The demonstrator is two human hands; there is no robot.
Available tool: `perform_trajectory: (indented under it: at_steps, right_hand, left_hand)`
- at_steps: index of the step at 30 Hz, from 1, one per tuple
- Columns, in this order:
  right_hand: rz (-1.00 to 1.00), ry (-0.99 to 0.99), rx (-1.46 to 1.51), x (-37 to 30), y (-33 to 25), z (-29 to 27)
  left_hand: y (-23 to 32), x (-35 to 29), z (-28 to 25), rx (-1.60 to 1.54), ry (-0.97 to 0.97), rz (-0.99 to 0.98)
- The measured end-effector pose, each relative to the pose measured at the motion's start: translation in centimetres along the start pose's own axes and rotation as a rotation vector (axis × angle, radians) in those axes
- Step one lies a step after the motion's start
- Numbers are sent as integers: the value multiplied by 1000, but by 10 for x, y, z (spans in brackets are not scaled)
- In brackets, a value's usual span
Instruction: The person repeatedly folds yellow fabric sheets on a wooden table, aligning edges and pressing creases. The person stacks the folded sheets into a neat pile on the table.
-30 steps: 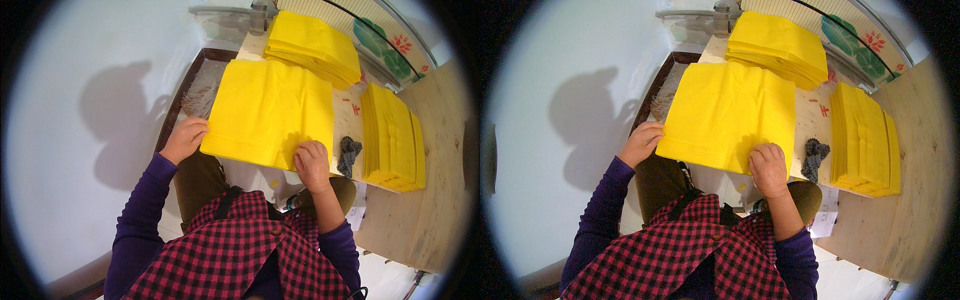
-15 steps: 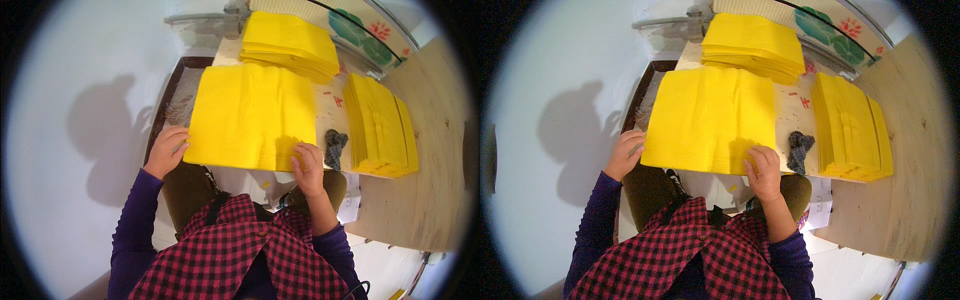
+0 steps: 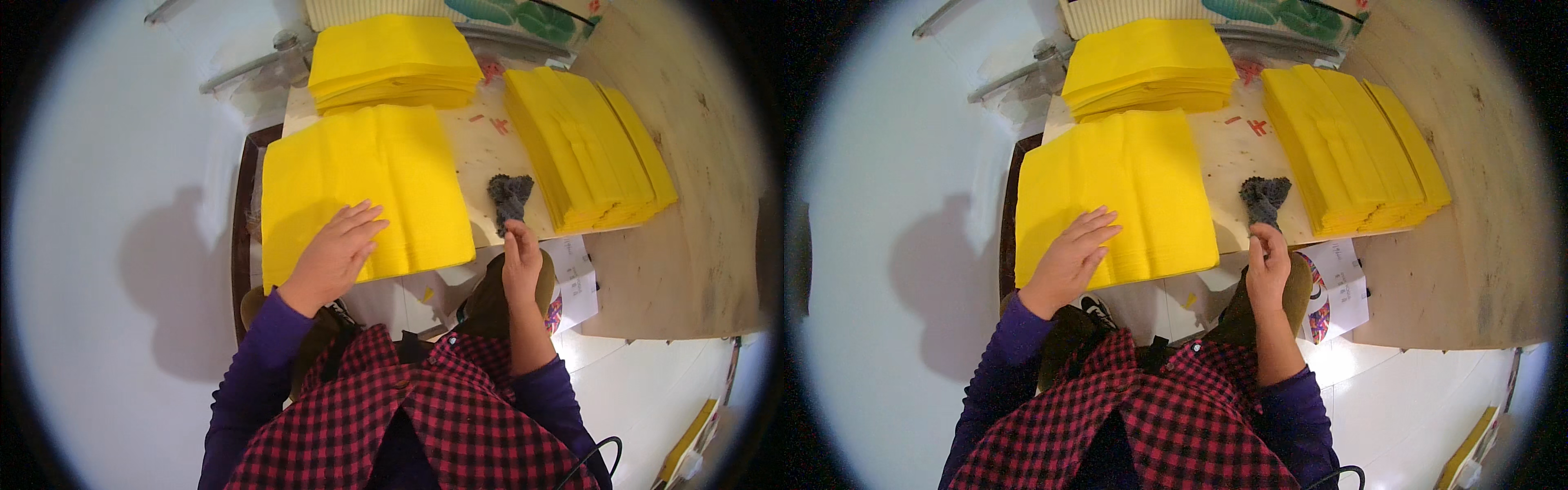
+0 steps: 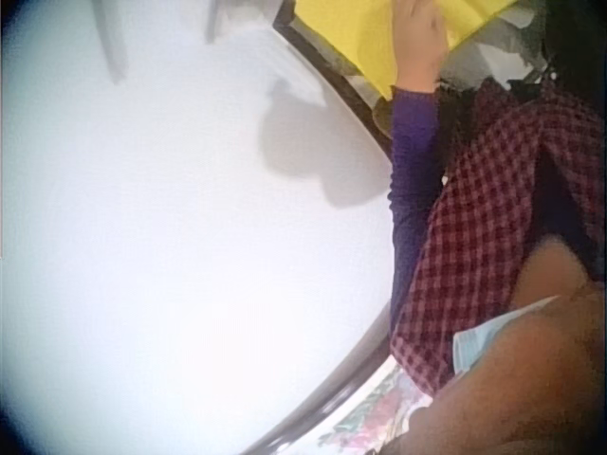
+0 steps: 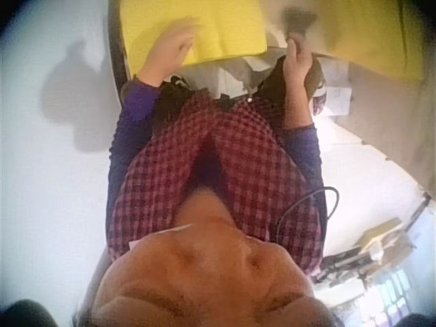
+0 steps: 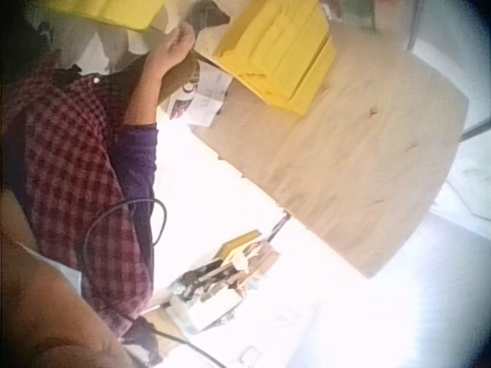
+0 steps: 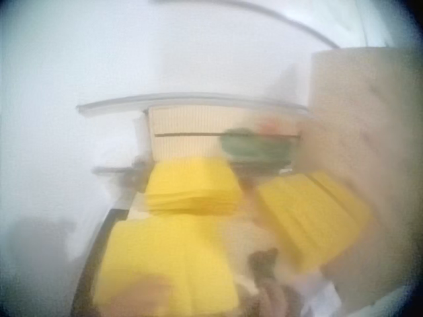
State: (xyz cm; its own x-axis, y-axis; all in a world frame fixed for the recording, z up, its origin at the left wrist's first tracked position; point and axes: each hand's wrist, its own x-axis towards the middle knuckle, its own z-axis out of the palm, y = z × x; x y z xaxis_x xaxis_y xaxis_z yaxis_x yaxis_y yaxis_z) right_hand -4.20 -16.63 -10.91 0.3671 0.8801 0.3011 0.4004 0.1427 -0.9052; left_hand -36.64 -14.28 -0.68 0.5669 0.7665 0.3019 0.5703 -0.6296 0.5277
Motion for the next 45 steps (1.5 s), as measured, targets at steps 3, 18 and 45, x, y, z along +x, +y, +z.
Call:
perform_trajectory:
  at_steps: [3,18,45]
  right_hand:
    - [-83,-51,-129,34,9,-11]
    - [-59,-233,-785,65,51,12]
    - [91,-573,377,65,1,87]
  left_hand:
    - [5,26,21,48,-102,57]
    - [-6,66,98,343,-195,-60]
    - [-121,-69,-40,-331,270,-810]
